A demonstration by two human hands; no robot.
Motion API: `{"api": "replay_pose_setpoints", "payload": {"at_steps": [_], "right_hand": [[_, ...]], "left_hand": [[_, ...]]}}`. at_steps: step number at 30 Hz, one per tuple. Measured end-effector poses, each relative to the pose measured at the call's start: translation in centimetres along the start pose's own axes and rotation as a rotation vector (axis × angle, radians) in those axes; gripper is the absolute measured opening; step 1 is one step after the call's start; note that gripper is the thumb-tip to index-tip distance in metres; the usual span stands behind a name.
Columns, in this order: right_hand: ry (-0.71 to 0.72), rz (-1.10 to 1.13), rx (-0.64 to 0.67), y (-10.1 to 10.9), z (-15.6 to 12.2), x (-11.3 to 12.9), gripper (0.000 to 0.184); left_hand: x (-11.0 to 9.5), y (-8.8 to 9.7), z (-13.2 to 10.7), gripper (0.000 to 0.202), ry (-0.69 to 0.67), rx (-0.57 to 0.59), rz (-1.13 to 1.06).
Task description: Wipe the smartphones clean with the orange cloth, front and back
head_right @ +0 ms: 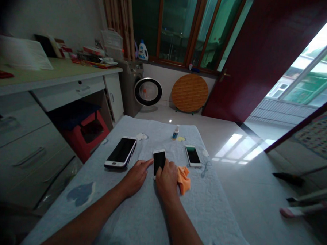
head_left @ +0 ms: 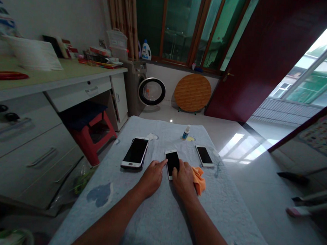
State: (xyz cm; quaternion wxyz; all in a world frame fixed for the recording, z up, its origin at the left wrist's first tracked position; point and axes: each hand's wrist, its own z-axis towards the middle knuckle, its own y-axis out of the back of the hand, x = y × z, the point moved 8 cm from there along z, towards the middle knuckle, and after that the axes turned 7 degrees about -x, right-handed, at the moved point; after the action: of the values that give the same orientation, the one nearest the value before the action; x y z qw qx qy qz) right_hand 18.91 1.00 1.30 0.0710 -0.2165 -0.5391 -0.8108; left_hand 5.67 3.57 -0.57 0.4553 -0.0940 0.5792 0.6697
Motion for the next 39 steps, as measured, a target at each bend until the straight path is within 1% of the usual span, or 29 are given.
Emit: {"api": "replay_pose_setpoints", "payload": {"at_steps": [2, 6, 8, 13, 19, 26, 33, 36, 39], "right_hand": [[-0.001, -0.051, -0.005, 0.1, -0.2, 0.5, 0.033], [0.036, -0.124, -0.035, 0.2, -0.7, 1.4, 0.055], [0.054, -0.158, -0.047, 0.2, -0.8, 1.7, 0.060], [0.062, -0.187, -0.048, 0.3, -1.0, 2.0, 0.049], [0.071, -0.183, -0.031, 0.1, -0.7, 1.8, 0.046], [0.053, -0.156, -0.045, 0.3, -0.5, 2.0, 0.051], [0.070, -0.143, -0.063, 0.5, -0.4, 2.0, 0.054], [0.074, -0.122, -0.074, 1.1, -0.2, 1.8, 0.056], [0.082, -0.105, -0.104, 2.3, 0.0, 1.8, 0.056]], "left_hand": [[0.1, 0.1, 0.0, 0.057, 0.001, 0.002, -0.016], [0.0, 0.2, 0.0, 0.059, 0.013, 0.005, -0.026], [-0.1, 0.3, 0.0, 0.059, 0.020, 0.003, -0.027], [-0.3, 0.8, 0.0, 0.060, 0.015, -0.048, -0.051], [-0.3, 1.2, 0.2, 0.057, -0.004, -0.102, -0.065], [0.1, 1.2, 0.2, 0.055, 0.012, -0.116, -0.051], [-0.3, 1.5, 0.3, 0.054, 0.011, -0.116, -0.071], [-0.3, 1.6, 0.3, 0.053, 0.017, -0.129, -0.087], [0.0, 1.6, 0.3, 0.052, 0.031, -0.137, -0.078]]}}
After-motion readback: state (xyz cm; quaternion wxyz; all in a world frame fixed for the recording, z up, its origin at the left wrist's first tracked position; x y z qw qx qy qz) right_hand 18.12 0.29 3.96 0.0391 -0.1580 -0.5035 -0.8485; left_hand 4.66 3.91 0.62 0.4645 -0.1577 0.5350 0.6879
